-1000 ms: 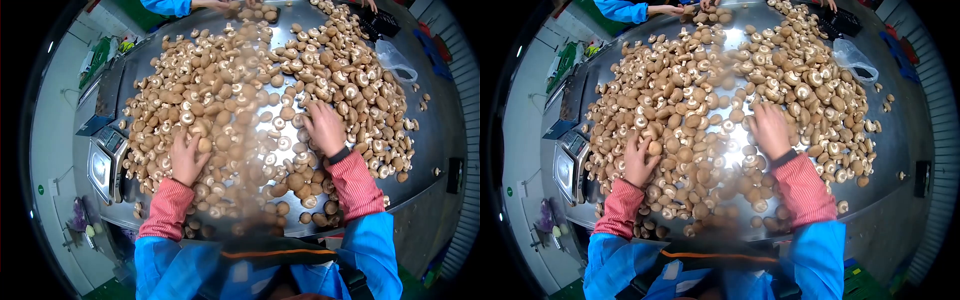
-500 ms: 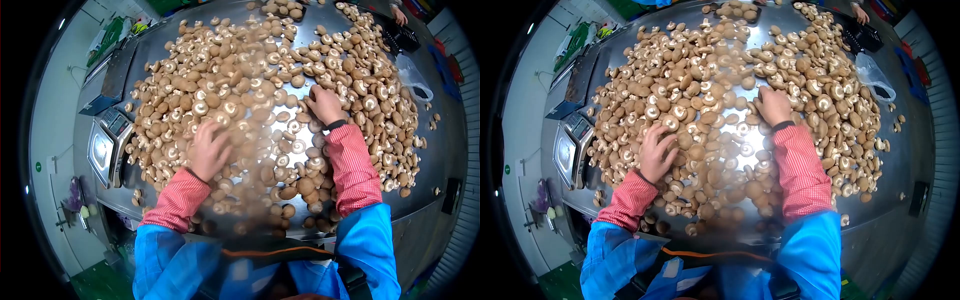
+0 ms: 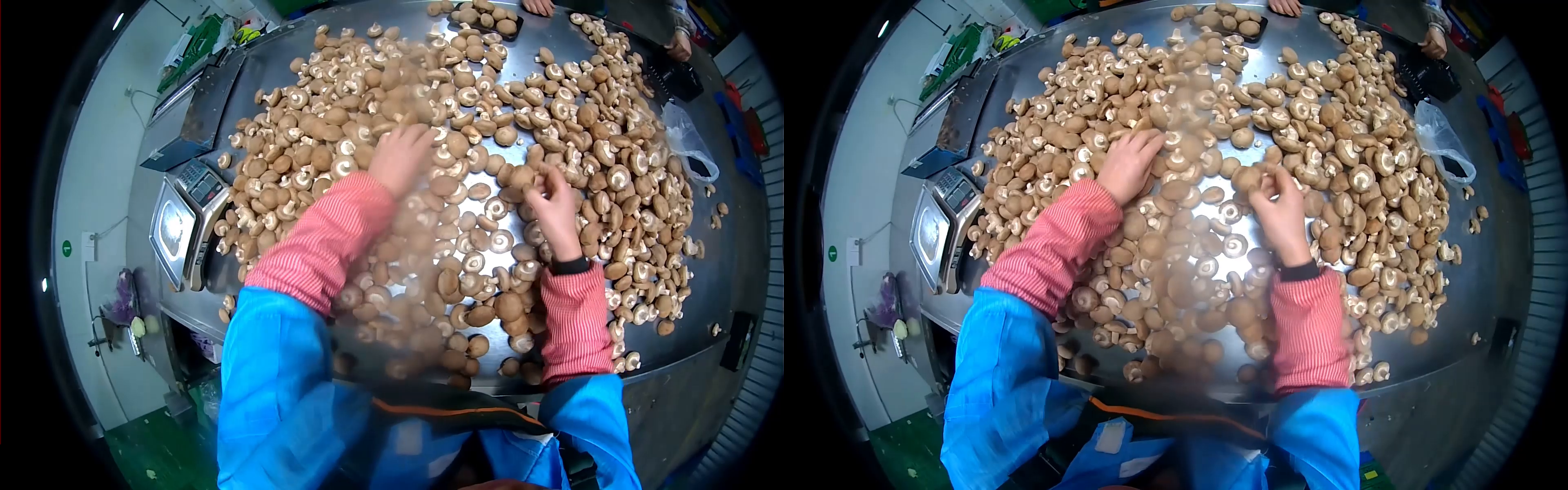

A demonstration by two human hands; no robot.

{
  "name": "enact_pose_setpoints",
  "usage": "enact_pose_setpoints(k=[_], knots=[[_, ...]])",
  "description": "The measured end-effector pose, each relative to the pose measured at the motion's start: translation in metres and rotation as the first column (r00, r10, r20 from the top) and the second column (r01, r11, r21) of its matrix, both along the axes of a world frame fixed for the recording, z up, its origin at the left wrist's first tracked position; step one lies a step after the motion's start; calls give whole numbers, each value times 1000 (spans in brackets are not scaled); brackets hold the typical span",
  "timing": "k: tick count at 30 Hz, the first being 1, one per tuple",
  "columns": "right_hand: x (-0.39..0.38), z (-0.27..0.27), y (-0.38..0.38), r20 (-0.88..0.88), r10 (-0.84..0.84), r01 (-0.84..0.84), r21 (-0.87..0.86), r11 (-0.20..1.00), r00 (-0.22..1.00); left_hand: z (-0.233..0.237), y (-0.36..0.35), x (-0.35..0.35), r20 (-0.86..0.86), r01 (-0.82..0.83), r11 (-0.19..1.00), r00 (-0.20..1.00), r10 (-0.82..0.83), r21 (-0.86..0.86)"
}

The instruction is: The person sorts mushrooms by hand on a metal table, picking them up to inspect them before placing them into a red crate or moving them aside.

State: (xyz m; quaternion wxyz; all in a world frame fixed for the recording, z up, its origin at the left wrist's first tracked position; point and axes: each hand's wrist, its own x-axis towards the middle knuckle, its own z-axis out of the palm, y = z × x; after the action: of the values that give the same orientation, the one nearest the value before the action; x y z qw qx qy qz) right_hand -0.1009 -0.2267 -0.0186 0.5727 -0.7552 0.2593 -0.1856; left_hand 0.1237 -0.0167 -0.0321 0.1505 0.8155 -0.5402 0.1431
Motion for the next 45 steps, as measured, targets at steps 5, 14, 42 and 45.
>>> enact_pose_setpoints(k=[5,14,42,45], knots=[[-35,-9,50,361,-123,-333,921,204,924,-3,-31,35,138,-201,899,978,159,388],[-55,-1,102,110,70,-125,953,276,991,39,3,-119,-494,214,963,827,-268,-165],[-165,9,129,249,90,-265,903,339,964,49,79,-239,-663,258,941,668,-339,-221],[-217,11,125,260,33,-246,854,458,965,44,92,-237,-532,252,947,784,-320,-198]])
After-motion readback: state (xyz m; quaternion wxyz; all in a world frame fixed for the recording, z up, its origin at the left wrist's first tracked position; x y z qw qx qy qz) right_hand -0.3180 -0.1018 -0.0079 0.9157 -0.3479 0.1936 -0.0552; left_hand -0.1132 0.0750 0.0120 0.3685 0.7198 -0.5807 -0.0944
